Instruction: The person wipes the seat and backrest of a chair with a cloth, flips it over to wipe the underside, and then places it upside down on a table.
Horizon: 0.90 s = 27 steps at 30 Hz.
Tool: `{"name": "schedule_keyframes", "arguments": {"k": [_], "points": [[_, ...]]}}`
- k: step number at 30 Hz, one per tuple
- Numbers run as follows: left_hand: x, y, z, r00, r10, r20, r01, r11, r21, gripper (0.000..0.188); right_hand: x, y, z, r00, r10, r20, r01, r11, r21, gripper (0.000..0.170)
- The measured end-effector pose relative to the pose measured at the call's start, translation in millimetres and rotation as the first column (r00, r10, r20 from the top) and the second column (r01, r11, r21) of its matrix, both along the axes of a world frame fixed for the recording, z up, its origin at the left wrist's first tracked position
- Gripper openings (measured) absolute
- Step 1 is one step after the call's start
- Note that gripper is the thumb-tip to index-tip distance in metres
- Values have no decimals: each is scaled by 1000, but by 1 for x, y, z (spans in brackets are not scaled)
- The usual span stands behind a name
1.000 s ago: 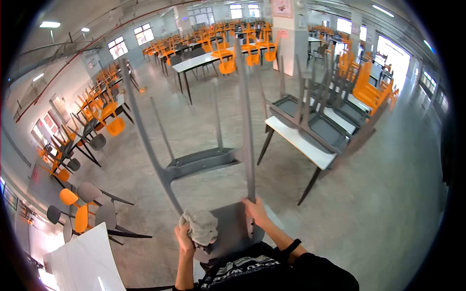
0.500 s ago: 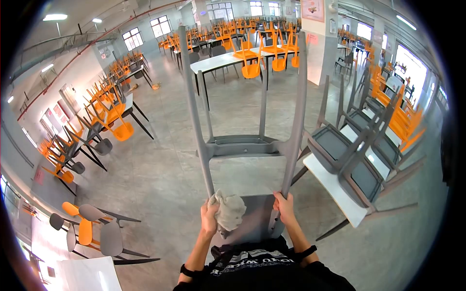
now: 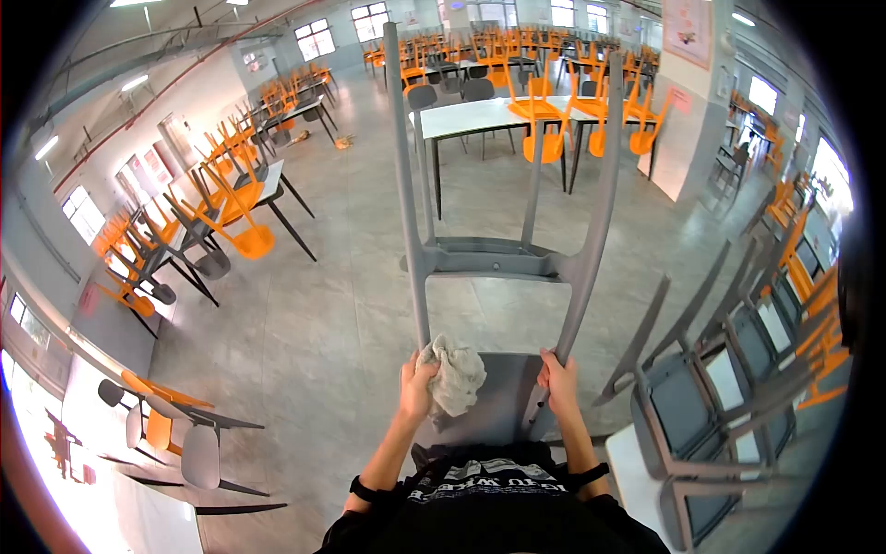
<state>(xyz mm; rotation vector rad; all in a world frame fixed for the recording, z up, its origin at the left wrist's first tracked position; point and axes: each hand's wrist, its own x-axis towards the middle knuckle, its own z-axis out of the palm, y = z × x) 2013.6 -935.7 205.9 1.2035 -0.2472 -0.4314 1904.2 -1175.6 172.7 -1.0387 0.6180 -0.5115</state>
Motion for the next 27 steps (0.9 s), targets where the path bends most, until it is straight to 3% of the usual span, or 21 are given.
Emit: {"name": "schedule_keyframes", "arguments": {"k": [6, 12, 18, 27], "points": [[91, -70, 7, 995, 98, -15, -98, 995, 15, 31, 120, -80, -6, 993, 119, 21, -119, 993, 3, 25], [219, -145, -15, 986, 166, -16, -166, 985, -37, 31, 257, -157, -18, 988, 155, 16, -153, 985, -85, 29], [371, -227, -3, 997, 74, -37, -77, 992, -101, 35, 397, -241, 1, 992, 123, 11, -120, 981, -150, 26], [532, -345, -20, 991, 58, -122, -67, 995, -76, 36, 539, -349, -6, 997, 76, -32, -78, 994, -71, 25]]}}
